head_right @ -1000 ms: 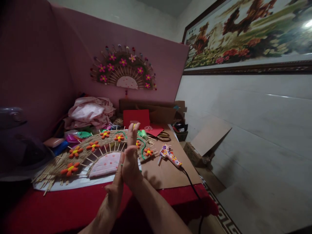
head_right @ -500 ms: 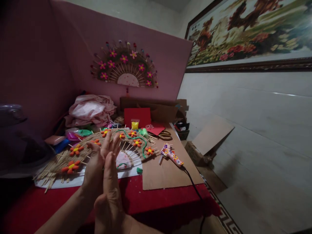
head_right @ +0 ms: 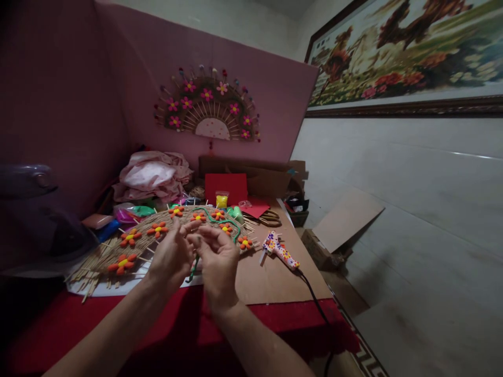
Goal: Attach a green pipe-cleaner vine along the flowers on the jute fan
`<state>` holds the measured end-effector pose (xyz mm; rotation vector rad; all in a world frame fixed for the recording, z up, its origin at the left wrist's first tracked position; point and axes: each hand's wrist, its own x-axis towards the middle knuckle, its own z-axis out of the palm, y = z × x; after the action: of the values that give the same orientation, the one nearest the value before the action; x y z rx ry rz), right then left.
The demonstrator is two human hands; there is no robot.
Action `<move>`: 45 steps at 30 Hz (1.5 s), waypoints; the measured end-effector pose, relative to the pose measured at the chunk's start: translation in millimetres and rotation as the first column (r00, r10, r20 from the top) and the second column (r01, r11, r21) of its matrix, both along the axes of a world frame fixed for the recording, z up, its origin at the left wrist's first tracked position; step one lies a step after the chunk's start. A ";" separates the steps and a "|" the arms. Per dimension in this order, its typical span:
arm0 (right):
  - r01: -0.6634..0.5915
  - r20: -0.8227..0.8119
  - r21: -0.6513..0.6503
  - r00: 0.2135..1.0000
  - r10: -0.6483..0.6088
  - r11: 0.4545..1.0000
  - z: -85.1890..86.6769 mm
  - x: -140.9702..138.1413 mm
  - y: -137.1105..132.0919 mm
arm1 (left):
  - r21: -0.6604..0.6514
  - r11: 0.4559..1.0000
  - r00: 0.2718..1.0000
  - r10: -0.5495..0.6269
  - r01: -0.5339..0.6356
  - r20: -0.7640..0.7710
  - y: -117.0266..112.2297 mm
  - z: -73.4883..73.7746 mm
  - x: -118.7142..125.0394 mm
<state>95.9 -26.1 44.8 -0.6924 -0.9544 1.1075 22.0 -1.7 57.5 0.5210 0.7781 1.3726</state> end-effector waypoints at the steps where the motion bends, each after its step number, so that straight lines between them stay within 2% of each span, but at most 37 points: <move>1: -0.027 -0.025 -0.022 0.999 0.027 0.999 5.3 5.2 4.6 | 0.042 0.997 0.998 -0.061 0.062 -0.005 -0.3 -1.3 -0.8; 5: -0.044 -0.025 -0.115 0.999 0.042 0.992 17.8 23.0 15.9 | 0.201 0.938 0.960 -0.270 0.281 -0.077 -4.4 -7.7 -5.1; 8: -0.079 -0.057 -0.176 0.996 0.070 0.981 17.9 30.2 17.9 | 0.240 0.890 0.920 -0.362 0.388 -0.149 -10.6 -7.4 -6.8; 11: -0.146 -0.134 -0.226 0.984 0.118 0.963 14.2 33.8 19.0 | 0.251 0.857 0.891 -0.410 0.449 -0.194 -13.9 -6.4 -6.0; 16: -0.256 -0.151 -0.178 0.961 0.231 0.950 10.1 39.3 22.4 | 0.230 0.870 0.892 -0.386 0.437 -0.237 -7.3 -13.0 -6.3; 21: -0.285 0.090 -0.095 0.952 0.293 0.954 10.1 47.0 27.8 | 0.216 0.856 0.860 -0.390 0.470 -0.329 -0.5 -13.0 -10.8; 24: -0.253 0.195 -0.044 0.947 0.257 0.966 8.3 52.7 34.6 | 0.239 0.833 0.835 -0.389 0.499 -0.388 2.6 -8.8 -11.5; 27: -0.229 0.207 -0.014 0.952 0.227 0.973 8.5 57.8 41.6 | 0.239 0.830 0.834 -0.395 0.504 -0.385 7.2 -6.6 -11.1; 32: -0.369 0.248 -0.036 0.897 0.366 0.929 16.3 59.3 49.4 | 0.262 0.796 0.804 -0.407 0.545 -0.433 17.1 -6.4 -12.3; 34: -0.418 0.212 -0.036 0.884 0.416 0.908 17.3 58.6 53.3 | 0.268 0.790 0.799 -0.409 0.552 -0.440 20.9 -3.7 -12.0; 36: -0.459 0.109 -0.062 0.879 0.463 0.886 14.5 58.2 58.3 | 0.278 0.786 0.807 -0.420 0.552 -0.415 25.2 -0.2 -10.2; 39: -0.462 -0.046 -0.114 0.887 0.459 0.880 4.7 58.2 66.8 | 0.277 0.784 0.814 -0.446 0.556 -0.373 33.5 1.1 -5.7; 42: -0.448 -0.121 -0.125 0.893 0.434 0.885 -7.2 58.0 73.3 | 0.259 0.808 0.826 -0.422 0.530 -0.373 41.9 -5.5 -2.7; 45: -0.491 -0.160 -0.102 0.867 0.473 0.865 -16.6 58.1 75.5 | 0.260 0.813 0.831 -0.415 0.522 -0.370 45.2 -13.8 -2.5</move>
<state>153.9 49.4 28.2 -0.4923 -0.9705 1.6581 19.5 43.5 43.7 1.1504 0.5806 0.9655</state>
